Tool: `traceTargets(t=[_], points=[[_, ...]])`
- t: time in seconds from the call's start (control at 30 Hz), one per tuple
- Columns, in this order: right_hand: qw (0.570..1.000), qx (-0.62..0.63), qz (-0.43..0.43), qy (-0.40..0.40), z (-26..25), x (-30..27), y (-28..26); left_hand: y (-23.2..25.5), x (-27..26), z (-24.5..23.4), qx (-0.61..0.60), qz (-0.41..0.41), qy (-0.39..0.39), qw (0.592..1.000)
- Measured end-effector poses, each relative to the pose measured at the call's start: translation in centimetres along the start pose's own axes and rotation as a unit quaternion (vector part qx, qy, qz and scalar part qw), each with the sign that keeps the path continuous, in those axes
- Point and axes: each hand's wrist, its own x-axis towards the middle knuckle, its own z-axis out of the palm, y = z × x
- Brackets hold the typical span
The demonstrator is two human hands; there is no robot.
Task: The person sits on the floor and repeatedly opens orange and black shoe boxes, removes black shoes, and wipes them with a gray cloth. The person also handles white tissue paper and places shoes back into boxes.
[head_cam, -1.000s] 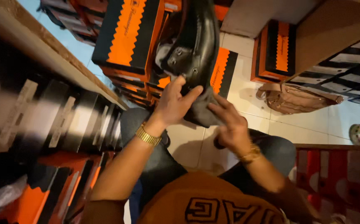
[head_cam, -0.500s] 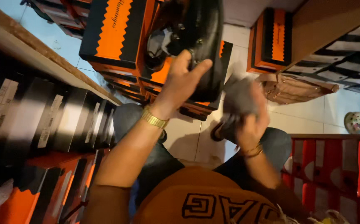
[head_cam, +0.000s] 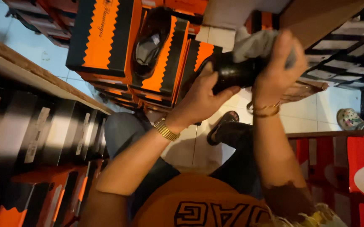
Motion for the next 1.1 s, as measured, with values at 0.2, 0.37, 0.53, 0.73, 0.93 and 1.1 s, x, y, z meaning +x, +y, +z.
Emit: traceTargets(t=[0.2,0.37,0.53,0.73,0.93,1.1], points=[[0.977,-0.137,0.031,-0.161,-0.9,-7.2,0.0,0.3,1.7,-2.2,-0.230,-0.200,0.132,0.943],[0.986,-0.097,-0.038,-0.127,-4.4,-10.5,3.2,0.4,1.3,-4.1,-0.434,-0.121,0.139,0.882],[0.964,-0.063,-0.147,-0.212,-1.2,-5.1,-1.0,2.2,1.8,-3.1,-0.434,-0.207,0.157,0.863],[0.965,-0.113,-0.120,-0.203,-6.0,-13.1,7.4,-0.8,1.0,-7.6,-0.593,-0.083,0.194,0.777],[0.991,-0.039,0.001,-0.130,-4.1,-9.2,5.6,-10.0,-2.9,-3.6,-0.608,-0.164,0.240,0.739],[0.993,0.004,0.047,-0.106,-0.6,-9.7,2.0,-3.2,-1.5,-4.8,-0.618,-0.080,0.214,0.752]])
